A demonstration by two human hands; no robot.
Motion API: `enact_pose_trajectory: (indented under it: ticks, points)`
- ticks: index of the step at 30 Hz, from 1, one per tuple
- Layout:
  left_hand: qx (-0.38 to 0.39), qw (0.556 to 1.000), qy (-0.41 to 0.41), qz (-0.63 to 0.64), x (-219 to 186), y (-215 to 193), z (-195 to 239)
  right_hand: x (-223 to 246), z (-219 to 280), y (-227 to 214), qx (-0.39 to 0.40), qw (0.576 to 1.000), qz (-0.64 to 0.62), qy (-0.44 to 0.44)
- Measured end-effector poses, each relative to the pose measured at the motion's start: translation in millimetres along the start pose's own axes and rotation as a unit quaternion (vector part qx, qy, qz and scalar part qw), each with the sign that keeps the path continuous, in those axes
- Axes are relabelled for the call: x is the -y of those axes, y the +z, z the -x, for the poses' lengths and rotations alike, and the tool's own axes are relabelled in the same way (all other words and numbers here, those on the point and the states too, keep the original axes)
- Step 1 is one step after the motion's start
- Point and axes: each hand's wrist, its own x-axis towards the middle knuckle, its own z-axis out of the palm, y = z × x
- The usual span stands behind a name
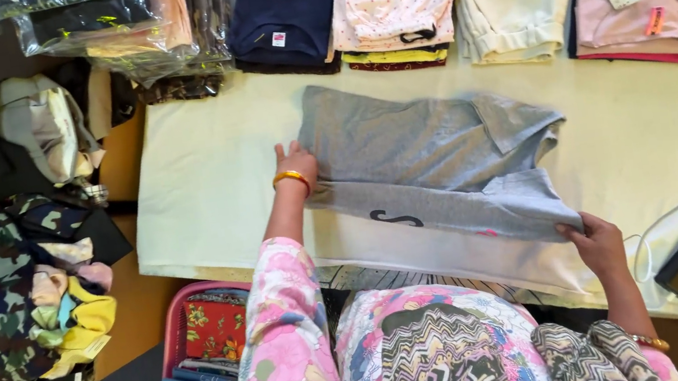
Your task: The person folds a grey t-shirt and a pink t-shirt on a table covered with a white sheet. They smooth out the fabric, fold the sleeves and sides, and then fold the shirts into compact rectangles. The folded shirts are placed on a stack of other folded clothes.
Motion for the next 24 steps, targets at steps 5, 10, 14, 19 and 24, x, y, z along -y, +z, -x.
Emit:
enact_pose_trajectory:
  ticks: [5, 10, 14, 19, 24]
  points:
    - [-0.045, 0.944, -0.013, 0.327, 22.6, -5.3, 12.7, -10.0, -0.8, 8.3, 0.003, 0.989, -0.143, 0.027]
    - [0.019, 0.941, -0.083, 0.326, 25.6, 34.7, 3.8, 7.9, -9.0, -0.9, 0.001, 0.984, -0.163, 0.076]
    - [0.03, 0.893, -0.129, 0.43, 38.6, 56.0, 1.3, -3.7, -16.6, 2.0, 0.001, 0.963, -0.259, 0.082]
    - [0.058, 0.897, -0.11, 0.424, 37.0, 35.4, 13.6, -27.6, -15.1, 11.5, 0.051, 0.966, -0.242, 0.08]
    - [0.12, 0.926, -0.166, 0.316, 37.1, 21.7, 27.3, -61.5, -18.4, 21.8, 0.097, 0.964, -0.218, 0.121]
